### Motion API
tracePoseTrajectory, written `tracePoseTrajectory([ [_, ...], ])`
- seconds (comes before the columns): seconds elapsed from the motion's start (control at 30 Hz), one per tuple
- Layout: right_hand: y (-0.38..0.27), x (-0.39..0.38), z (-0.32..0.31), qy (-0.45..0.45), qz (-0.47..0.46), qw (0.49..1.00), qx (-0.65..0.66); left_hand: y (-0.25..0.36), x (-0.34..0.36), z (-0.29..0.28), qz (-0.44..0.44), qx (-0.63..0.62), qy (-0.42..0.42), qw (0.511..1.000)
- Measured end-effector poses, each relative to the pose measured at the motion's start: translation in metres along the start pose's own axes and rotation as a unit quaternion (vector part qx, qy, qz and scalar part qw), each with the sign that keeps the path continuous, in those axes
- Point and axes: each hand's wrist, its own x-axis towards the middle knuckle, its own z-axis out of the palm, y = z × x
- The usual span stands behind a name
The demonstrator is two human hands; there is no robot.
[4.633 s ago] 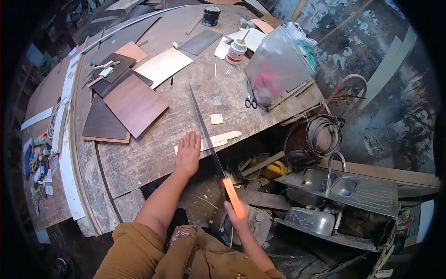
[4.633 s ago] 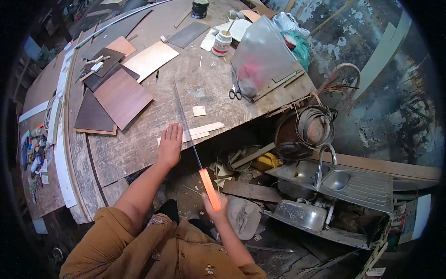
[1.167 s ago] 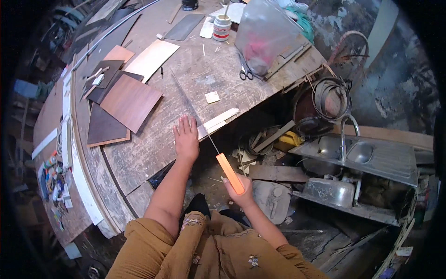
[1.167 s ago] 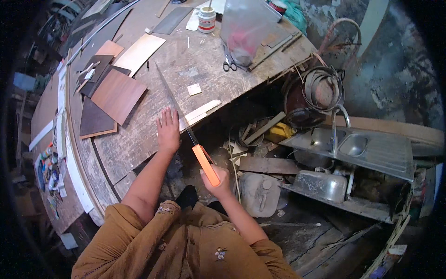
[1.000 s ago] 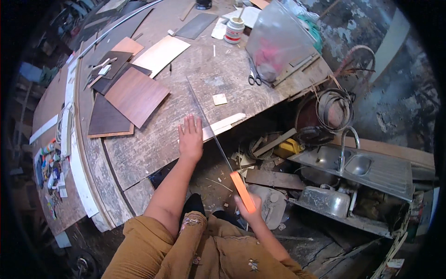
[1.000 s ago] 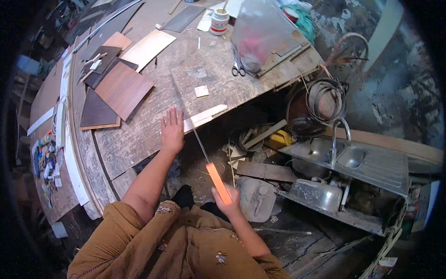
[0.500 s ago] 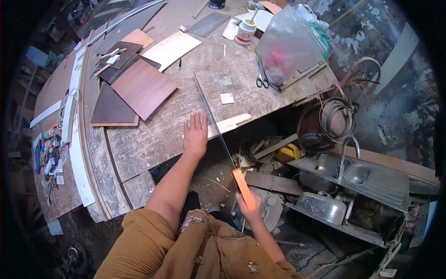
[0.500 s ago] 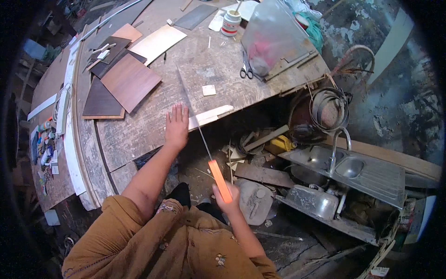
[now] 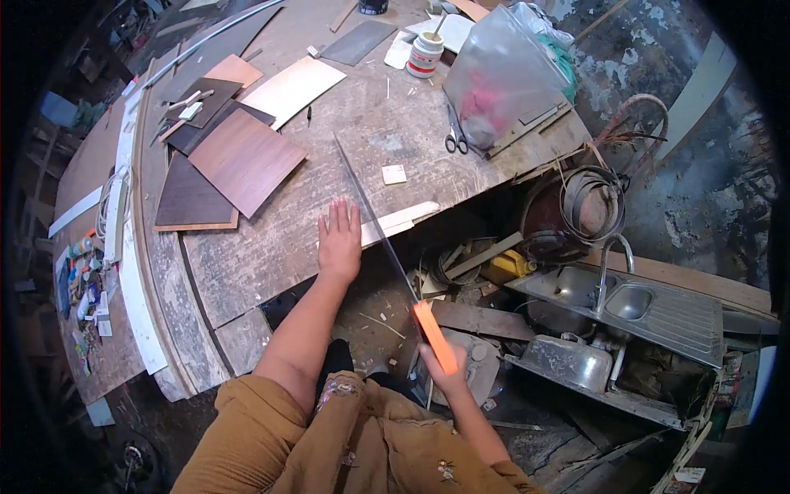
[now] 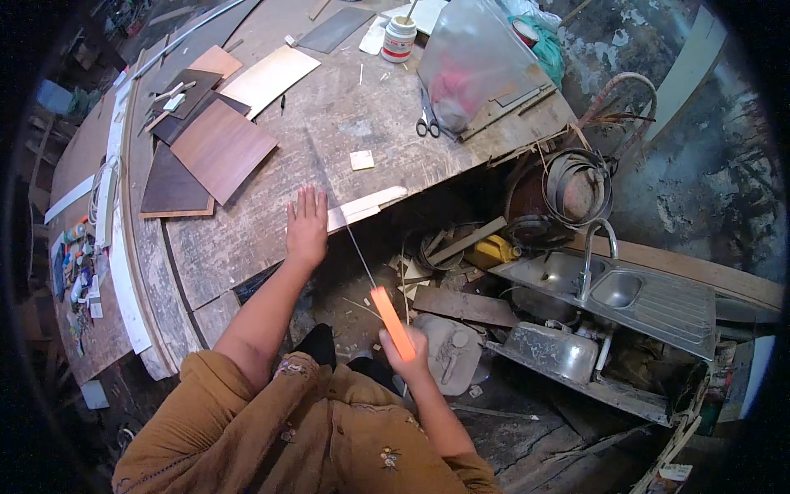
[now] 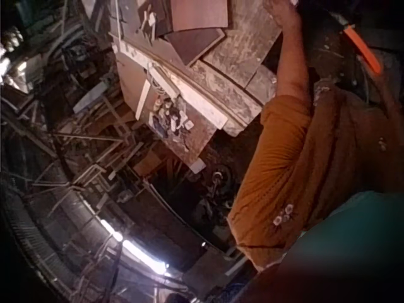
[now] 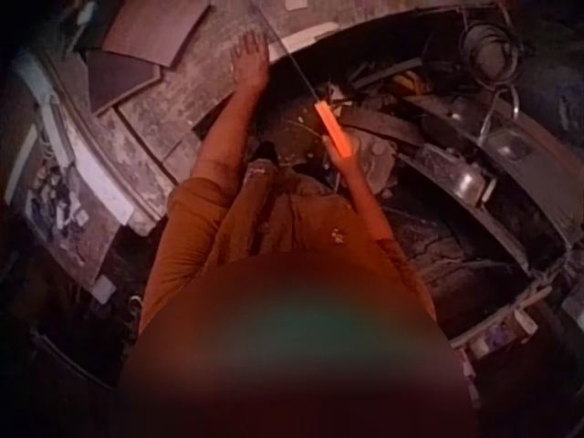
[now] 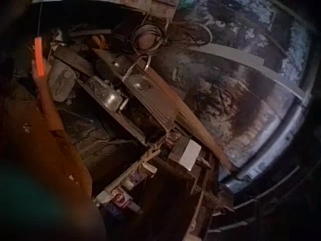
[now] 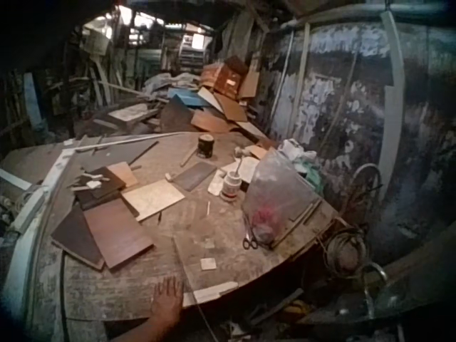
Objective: The person marks a line on a small piece of wood with a pencil and then uses a hand saw to cut along the mark on a workbench.
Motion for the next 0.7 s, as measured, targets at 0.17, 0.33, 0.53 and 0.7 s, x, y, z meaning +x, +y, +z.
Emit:
tracePoseTrajectory([
  [0.17,-0.009,-0.007,0.004,-0.004,-0.015,0.999,-0.048,-0.002,0.001,0.003,0.006,0.008,-0.011,1.000],
  [0.33,0.001,0.035,0.022,0.020,-0.050,0.999,-0.009,0.004,-0.001,-0.002,-0.011,-0.002,-0.024,1.000],
  [0.53,0.008,-0.019,-0.006,0.010,-0.032,0.999,-0.025,0.007,0.002,-0.003,-0.001,-0.011,-0.026,1.000],
  [0.7,-0.010,0.004,0.006,-0.008,-0.011,1.000,-0.028,0.000,0.000,0.002,-0.006,0.003,-0.009,1.000],
])
